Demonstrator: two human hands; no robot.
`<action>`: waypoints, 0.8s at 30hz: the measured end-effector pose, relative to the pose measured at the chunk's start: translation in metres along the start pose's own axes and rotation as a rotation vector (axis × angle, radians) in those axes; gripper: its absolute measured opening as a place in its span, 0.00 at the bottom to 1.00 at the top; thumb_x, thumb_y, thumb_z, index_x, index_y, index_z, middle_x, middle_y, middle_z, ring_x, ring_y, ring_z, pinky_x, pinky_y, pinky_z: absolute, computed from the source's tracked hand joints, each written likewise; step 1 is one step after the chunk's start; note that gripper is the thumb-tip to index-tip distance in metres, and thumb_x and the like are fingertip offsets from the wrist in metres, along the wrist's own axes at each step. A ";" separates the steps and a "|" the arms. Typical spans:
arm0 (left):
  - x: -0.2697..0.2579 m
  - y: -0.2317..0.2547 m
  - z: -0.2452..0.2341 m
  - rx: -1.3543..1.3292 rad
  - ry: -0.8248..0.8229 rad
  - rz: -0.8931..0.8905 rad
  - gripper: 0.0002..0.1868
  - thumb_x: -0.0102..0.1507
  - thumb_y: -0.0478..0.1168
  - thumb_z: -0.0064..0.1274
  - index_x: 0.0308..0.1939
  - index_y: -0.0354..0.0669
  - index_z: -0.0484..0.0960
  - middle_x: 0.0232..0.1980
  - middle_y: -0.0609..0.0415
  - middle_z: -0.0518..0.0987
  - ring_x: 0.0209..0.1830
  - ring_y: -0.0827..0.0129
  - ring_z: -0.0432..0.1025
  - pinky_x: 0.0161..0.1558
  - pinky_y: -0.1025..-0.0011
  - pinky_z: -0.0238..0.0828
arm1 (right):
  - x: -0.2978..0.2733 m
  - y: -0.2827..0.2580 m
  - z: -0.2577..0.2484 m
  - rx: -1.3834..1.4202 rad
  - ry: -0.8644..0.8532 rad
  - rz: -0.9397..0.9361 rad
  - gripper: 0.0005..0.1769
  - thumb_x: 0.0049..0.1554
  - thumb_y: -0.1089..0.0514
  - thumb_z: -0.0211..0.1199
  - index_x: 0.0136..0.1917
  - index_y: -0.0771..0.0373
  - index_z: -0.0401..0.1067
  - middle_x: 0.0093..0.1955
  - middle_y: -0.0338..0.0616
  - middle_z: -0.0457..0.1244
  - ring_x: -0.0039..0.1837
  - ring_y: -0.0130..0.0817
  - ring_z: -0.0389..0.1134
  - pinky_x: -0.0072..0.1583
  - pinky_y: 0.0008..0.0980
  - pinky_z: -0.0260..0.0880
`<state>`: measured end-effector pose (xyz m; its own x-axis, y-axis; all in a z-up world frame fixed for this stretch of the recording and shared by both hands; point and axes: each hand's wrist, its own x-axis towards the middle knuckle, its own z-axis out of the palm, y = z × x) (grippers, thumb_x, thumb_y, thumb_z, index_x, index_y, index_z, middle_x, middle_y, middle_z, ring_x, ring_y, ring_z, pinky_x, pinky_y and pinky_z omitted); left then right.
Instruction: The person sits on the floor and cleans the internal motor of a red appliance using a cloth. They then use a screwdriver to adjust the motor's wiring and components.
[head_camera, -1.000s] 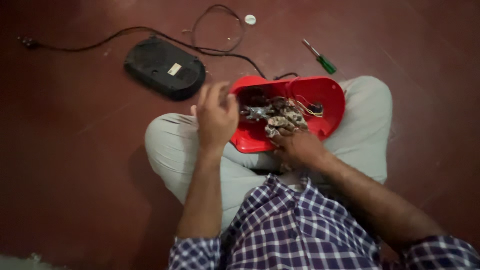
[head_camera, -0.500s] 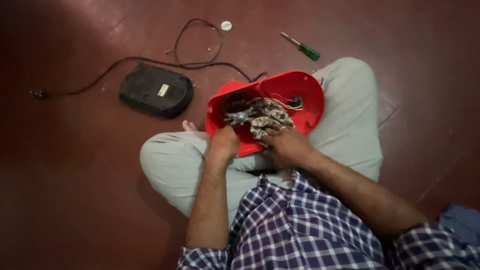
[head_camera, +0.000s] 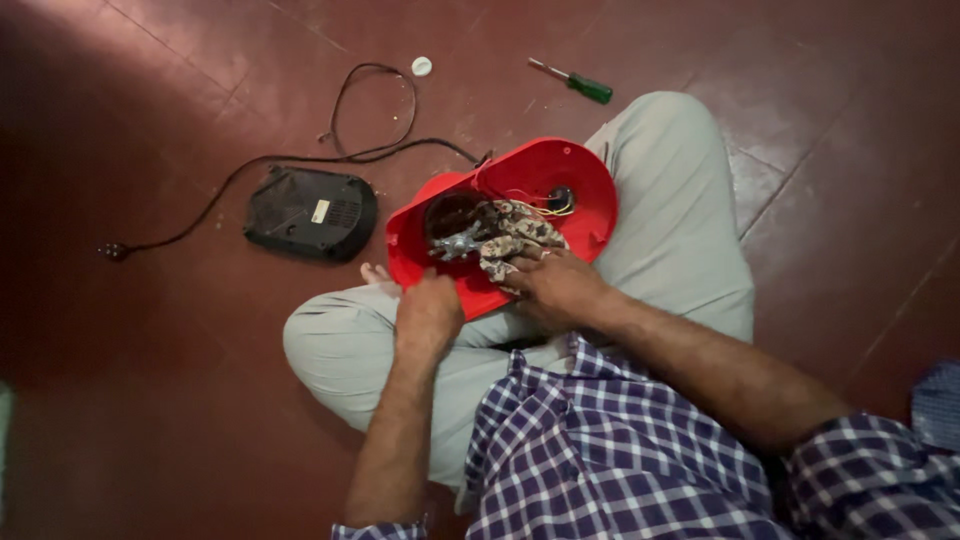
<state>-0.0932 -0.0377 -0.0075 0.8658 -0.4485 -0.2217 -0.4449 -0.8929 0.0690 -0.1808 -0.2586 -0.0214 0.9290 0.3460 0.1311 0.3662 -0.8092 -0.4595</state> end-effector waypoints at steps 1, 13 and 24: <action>-0.001 0.002 -0.003 0.037 -0.057 -0.029 0.15 0.62 0.39 0.44 0.39 0.37 0.86 0.56 0.32 0.78 0.46 0.38 0.78 0.48 0.47 0.75 | 0.000 0.000 0.000 0.000 0.010 -0.008 0.29 0.51 0.47 0.65 0.65 0.54 0.71 0.66 0.45 0.64 0.69 0.47 0.63 0.68 0.51 0.61; 0.017 0.005 0.015 0.221 -0.079 0.097 0.15 0.64 0.43 0.44 0.39 0.41 0.86 0.42 0.42 0.83 0.44 0.47 0.80 0.44 0.50 0.76 | 0.000 -0.002 -0.007 0.042 -0.009 0.006 0.28 0.52 0.48 0.65 0.66 0.53 0.72 0.64 0.43 0.65 0.69 0.46 0.62 0.68 0.50 0.62; -0.056 0.025 -0.054 -0.272 0.271 0.418 0.14 0.59 0.39 0.58 0.48 0.39 0.83 0.42 0.39 0.86 0.39 0.48 0.80 0.41 0.53 0.76 | 0.002 0.002 -0.001 0.044 0.005 -0.009 0.28 0.49 0.49 0.67 0.64 0.54 0.73 0.64 0.42 0.65 0.68 0.45 0.63 0.67 0.50 0.62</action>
<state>-0.1401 -0.0368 0.0590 0.6726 -0.7278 0.1334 -0.7185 -0.5992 0.3532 -0.1781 -0.2603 -0.0208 0.9259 0.3510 0.1396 0.3721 -0.7840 -0.4969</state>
